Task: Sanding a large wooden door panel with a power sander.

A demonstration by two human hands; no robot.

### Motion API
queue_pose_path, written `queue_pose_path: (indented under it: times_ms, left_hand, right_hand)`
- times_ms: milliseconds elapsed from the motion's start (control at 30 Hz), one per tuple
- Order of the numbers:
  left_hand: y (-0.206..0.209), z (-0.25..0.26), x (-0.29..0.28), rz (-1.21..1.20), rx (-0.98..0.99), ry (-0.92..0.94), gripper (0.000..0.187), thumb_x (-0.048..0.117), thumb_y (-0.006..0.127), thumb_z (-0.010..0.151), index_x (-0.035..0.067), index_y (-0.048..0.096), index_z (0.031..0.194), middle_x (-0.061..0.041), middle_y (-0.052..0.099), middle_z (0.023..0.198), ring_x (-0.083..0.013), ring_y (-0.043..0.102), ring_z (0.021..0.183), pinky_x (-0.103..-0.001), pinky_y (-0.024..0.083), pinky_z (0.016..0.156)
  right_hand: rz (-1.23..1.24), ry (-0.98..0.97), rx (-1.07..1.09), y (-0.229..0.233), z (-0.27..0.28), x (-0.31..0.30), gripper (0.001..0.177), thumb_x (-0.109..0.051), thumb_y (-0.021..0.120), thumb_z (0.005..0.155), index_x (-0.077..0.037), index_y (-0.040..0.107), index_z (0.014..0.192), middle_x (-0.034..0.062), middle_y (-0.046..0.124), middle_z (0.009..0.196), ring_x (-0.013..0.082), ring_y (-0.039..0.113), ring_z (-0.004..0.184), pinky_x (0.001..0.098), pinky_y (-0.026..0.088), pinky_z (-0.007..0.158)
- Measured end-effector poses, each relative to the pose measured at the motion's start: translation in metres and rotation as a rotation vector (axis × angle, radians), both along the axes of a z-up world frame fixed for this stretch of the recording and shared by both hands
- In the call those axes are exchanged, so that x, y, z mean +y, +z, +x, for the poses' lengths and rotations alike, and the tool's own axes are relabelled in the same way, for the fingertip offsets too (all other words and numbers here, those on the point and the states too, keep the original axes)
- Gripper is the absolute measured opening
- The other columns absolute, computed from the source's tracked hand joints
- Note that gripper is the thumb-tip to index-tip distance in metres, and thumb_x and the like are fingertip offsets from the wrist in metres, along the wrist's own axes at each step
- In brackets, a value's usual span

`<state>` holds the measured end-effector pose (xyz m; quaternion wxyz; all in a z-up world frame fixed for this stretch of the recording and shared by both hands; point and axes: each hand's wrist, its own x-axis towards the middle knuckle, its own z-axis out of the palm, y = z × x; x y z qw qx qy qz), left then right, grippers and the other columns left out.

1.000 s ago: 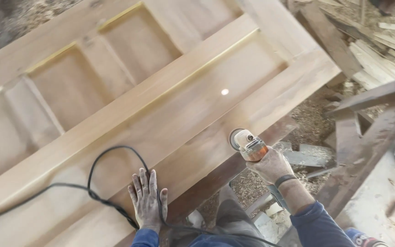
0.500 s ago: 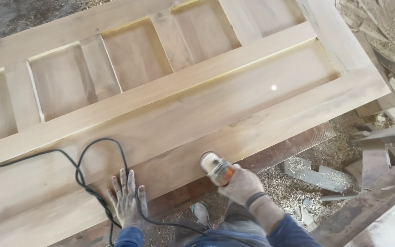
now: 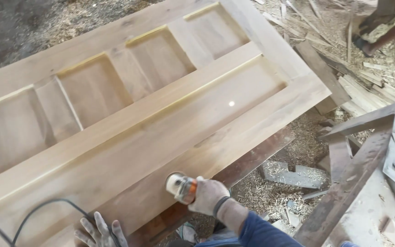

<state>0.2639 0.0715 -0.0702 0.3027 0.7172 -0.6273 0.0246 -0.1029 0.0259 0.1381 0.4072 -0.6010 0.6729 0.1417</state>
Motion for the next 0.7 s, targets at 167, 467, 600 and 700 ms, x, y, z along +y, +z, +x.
queue_pose_path:
  times_ms: [167,467,600,700]
  left_hand:
    - [-0.017,-0.076,-0.017,0.006,-0.095,-0.052,0.076,0.067,0.033,0.103,0.012,0.045,0.155,-0.041,0.028,0.162,-0.0688,0.017,0.149,-0.083,0.018,0.115]
    - [0.023,-0.224,-0.069,0.078,-0.216,-0.161,0.078,0.066,0.027,0.101,0.014,0.037,0.159,-0.045,0.022,0.16,-0.0671,0.022,0.146,-0.081,0.017,0.113]
    - [0.043,-0.278,-0.079,0.101,-0.211,-0.237,0.078,0.064,0.028,0.102,0.011,0.038,0.158,-0.044,0.025,0.16,-0.0655,0.024,0.146,-0.08,0.018,0.113]
    - [0.043,-0.305,-0.083,0.095,-0.21,-0.223,0.076,0.064,0.029,0.102,0.012,0.041,0.156,-0.043,0.025,0.16,-0.0652,0.024,0.147,-0.078,0.02,0.113]
  right_hand:
    - [0.01,-0.288,0.053,-0.007,-0.109,-0.014,0.048,-0.036,0.075,0.084,-0.01,0.055,0.12,0.0047,0.069,0.101,0.0136,0.068,0.084,0.0296,0.063,0.084]
    - [-0.167,-0.8,0.042,-0.033,-0.327,-0.032,0.053,-0.036,0.085,0.076,-0.011,0.065,0.118,0.0072,0.075,0.104,0.0186,0.075,0.092,0.0367,0.061,0.091]
    - [-0.144,-0.973,0.08,-0.014,-0.395,-0.043,0.047,-0.042,0.086,0.076,-0.011,0.074,0.109,0.0103,0.077,0.106,0.0229,0.075,0.094,0.0382,0.059,0.095]
    - [-0.135,-1.024,0.069,-0.05,-0.457,-0.044,0.046,-0.04,0.086,0.075,-0.01,0.075,0.108,0.0109,0.078,0.105,0.0239,0.076,0.092,0.0382,0.061,0.093]
